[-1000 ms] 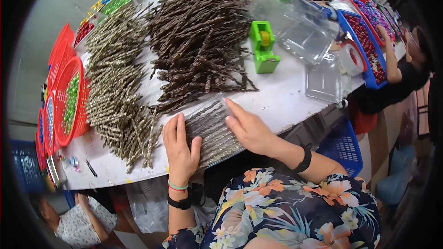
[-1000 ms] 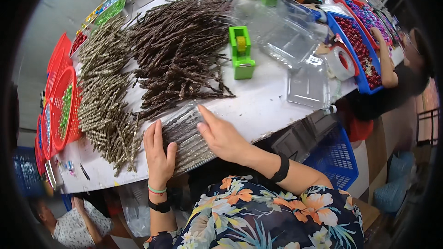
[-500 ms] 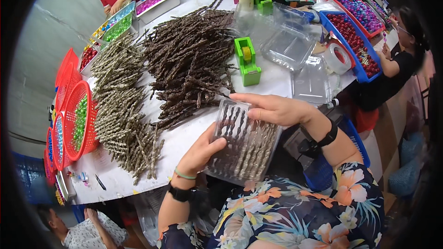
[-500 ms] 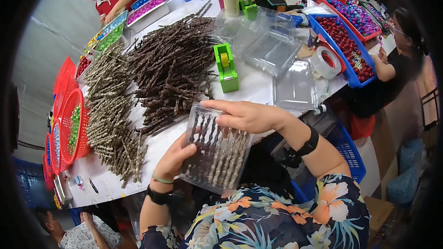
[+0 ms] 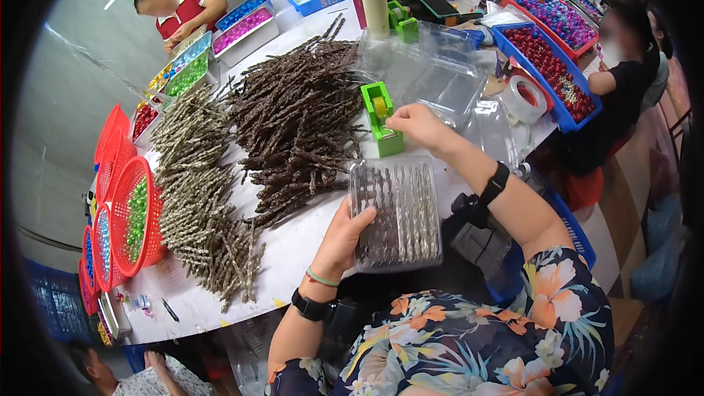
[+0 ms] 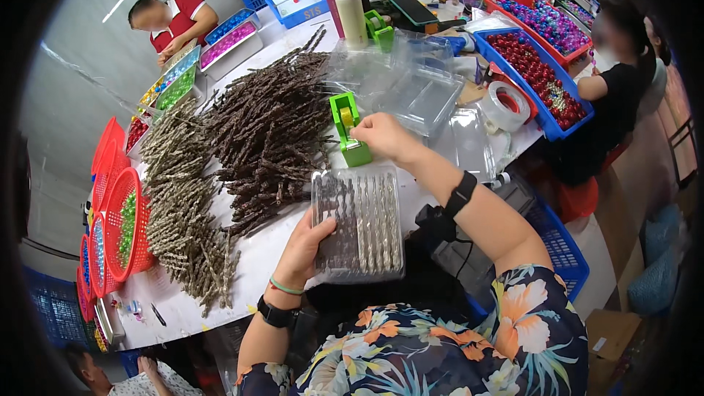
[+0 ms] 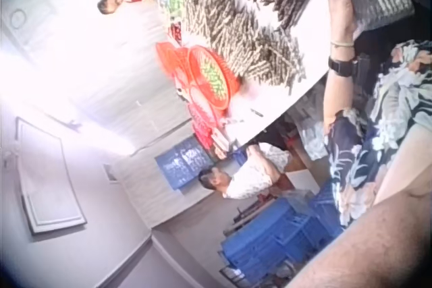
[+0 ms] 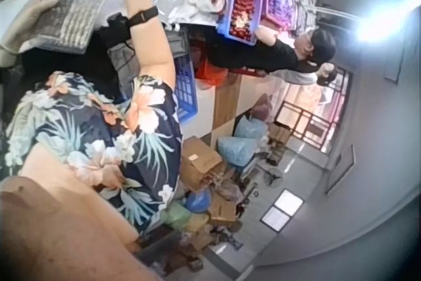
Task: The person arranges glittery decorative sticks into clear plastic clamshell containers on a table. They retrieve containers from a blue crate, place sticks inside, close the lids, and stack the filled containers. Other workers are visible in the background handling similar materials.
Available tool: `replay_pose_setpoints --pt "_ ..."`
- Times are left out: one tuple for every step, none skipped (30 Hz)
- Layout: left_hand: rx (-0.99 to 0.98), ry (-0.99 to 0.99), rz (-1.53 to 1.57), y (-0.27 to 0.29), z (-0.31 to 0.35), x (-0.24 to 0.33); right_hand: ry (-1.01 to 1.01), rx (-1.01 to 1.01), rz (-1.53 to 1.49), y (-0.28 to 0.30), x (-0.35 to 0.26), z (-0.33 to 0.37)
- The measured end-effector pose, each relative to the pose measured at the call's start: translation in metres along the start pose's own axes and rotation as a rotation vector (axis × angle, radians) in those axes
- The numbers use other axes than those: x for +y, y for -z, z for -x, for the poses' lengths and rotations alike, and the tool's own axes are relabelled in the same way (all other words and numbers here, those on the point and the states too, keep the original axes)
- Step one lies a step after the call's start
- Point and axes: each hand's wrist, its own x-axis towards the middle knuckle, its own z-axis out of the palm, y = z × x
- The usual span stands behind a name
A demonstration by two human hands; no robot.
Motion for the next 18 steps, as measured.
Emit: replay_pose_setpoints --pt "-0.014 0.006 0.022 -0.007 -0.005 0.003 -0.008 -0.005 -0.007 0.003 -0.002 -0.002" --pt "-0.014 -0.011 0.033 -0.012 -0.012 0.002 -0.015 -0.008 -0.014 0.005 -0.003 -0.001" --pt "-0.013 -0.026 0.042 -0.016 -0.020 0.000 0.021 0.050 -0.004 0.007 -0.006 0.003" --pt "0.001 -0.039 0.057 -0.018 -0.024 -0.001 0.065 0.101 0.073 0.005 -0.017 0.013" --pt "0.019 -0.043 0.066 -0.022 -0.026 0.003 0.109 0.154 0.150 0.006 -0.031 0.026" --pt "0.030 -0.053 0.077 -0.024 -0.027 0.000 0.151 0.204 0.229 0.007 -0.042 0.042" --pt "0.040 -0.063 0.087 -0.026 -0.029 -0.003 0.100 0.118 0.109 0.008 -0.044 0.056" --pt "0.052 -0.072 0.096 -0.027 -0.030 -0.006 0.047 0.032 -0.012 0.011 -0.042 0.074" --pt "0.046 -0.074 0.101 -0.029 -0.031 -0.006 -0.005 -0.043 -0.132 0.014 -0.042 0.096" --pt "0.062 -0.084 0.096 -0.026 -0.033 -0.008 -0.060 -0.098 -0.202 0.012 -0.046 0.125" --pt "0.074 -0.093 0.091 -0.022 -0.036 -0.013 -0.117 -0.149 -0.271 0.010 -0.052 0.156" --pt "0.090 -0.099 0.090 -0.020 -0.037 -0.017 -0.234 -0.196 -0.291 0.009 -0.057 0.183" --pt "0.096 -0.111 0.117 -0.025 -0.037 -0.017 -0.255 -0.227 -0.314 0.007 -0.048 0.207" --pt "0.084 -0.114 0.104 -0.028 -0.041 -0.018 -0.316 -0.261 -0.408 0.006 -0.045 0.230" --pt "0.082 -0.113 0.110 -0.031 -0.043 -0.019 -0.350 -0.302 -0.414 0.006 -0.038 0.250" --pt "0.084 -0.117 0.116 -0.033 -0.044 -0.019 -0.363 -0.317 -0.430 0.001 -0.030 0.267" --pt "0.079 -0.118 0.115 -0.034 -0.046 -0.020 -0.349 -0.338 -0.378 -0.001 -0.026 0.277" --pt "0.082 -0.123 0.101 -0.032 -0.046 -0.019 -0.329 -0.368 -0.330 -0.002 -0.021 0.282"
